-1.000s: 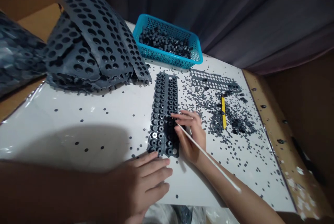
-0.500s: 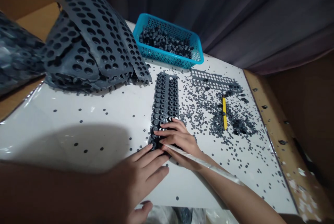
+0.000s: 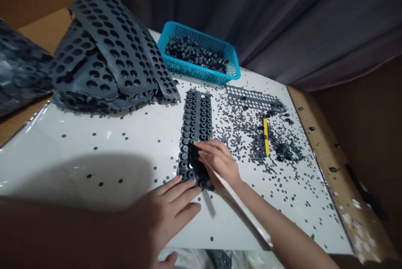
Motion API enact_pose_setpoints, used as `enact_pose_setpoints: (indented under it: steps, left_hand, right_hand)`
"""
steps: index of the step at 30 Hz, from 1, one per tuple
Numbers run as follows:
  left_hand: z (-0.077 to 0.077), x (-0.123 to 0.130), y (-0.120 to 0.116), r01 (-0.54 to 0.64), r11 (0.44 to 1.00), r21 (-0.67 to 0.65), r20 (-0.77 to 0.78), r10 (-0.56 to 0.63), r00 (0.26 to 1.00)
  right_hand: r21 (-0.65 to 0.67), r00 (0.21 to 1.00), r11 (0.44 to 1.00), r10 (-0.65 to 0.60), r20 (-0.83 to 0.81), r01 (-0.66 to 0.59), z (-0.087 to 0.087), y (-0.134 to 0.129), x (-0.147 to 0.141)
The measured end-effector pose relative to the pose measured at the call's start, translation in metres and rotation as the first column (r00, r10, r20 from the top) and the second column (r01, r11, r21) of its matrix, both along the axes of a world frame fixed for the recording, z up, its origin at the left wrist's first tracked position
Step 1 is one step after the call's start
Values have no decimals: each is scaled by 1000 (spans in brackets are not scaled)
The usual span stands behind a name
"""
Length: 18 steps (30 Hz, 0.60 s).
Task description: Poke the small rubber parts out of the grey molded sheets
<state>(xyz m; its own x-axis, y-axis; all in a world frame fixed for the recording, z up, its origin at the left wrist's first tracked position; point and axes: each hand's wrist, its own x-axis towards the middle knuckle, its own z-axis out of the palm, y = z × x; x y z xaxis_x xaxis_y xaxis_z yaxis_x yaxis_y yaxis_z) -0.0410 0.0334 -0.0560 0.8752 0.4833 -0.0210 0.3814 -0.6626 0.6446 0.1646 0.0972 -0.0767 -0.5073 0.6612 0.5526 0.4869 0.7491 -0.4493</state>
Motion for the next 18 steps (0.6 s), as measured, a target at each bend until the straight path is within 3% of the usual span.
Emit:
enact_pose_setpoints:
  steps: [4, 7, 14, 18]
  left_hand:
    - [-1, 1, 0, -4, 1000, 23, -36, 5, 999]
    - [-2, 1, 0, 10, 999, 46, -33, -8, 999]
    - [-5, -1, 0, -1, 997, 81, -30, 3, 1000]
    - [-13, 0, -1, -11, 994, 110, 11, 9, 1000]
  right_hand:
    - [-220, 989, 969, 94, -110, -117, 4, 2, -1]
    - [-268, 988, 952, 126, -84, -144, 4, 2, -1]
    - [-197, 986, 966, 156, -61, -165, 0, 2, 1]
    - [-81, 990, 987, 143, 12, -142, -2, 4, 0]
